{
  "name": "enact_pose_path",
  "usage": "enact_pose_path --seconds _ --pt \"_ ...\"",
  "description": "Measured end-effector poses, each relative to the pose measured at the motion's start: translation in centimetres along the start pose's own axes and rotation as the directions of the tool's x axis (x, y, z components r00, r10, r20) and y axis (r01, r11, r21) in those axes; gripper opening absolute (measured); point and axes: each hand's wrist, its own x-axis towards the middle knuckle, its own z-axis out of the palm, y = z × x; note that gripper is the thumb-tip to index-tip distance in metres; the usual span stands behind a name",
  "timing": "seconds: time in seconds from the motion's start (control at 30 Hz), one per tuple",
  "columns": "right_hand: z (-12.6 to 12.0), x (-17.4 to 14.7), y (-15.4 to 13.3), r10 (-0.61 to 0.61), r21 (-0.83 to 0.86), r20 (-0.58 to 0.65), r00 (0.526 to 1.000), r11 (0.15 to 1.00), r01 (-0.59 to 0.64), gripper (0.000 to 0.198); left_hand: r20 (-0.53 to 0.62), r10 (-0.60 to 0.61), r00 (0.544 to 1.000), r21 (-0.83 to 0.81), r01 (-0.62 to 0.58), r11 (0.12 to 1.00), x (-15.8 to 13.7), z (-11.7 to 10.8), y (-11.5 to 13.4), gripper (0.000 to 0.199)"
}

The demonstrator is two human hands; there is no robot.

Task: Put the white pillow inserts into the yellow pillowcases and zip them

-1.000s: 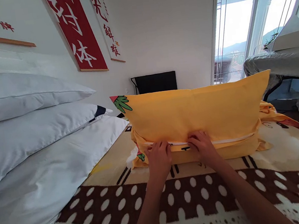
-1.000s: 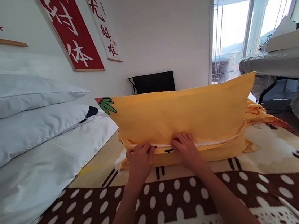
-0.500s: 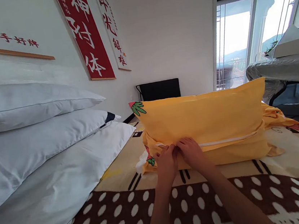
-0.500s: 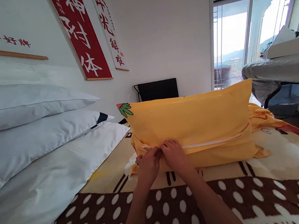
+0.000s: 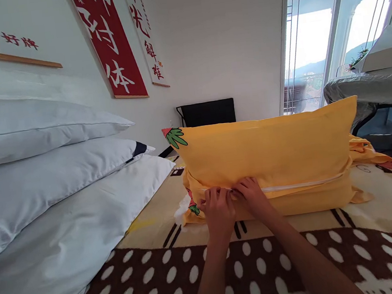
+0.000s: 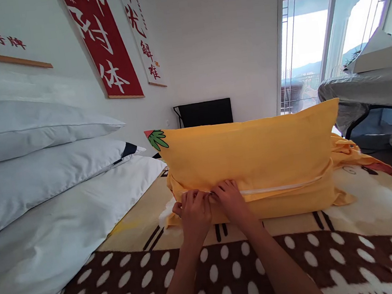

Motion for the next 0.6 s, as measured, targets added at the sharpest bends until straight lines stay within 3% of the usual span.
enact_pose_path --seconds 0.13,0.37,0.6 --pt "-0.2 0.1 -0.1 0.023 0.045 0.021 1.000 0.999 -0.024 0.017 -0.066 -0.037 0.997 0.009 0.037 0.999 0.1 0.4 -1.1 0.014" --pt "-0.1 0.0 -0.3 0.018 -0.013 0.072 0.997 1.000 -0.017 0.033 -0.028 -0.062 0.998 0.059 0.064 0.996 0.3 0.5 -2.1 0.016" --pt "-0.4 -0.1 -0.2 -0.038 -0.063 0.150 0.988 0.997 0.048 0.054 -0.083 -0.089 0.993 0.101 0.097 0.990 0.3 0.4 -3.3 0.013"
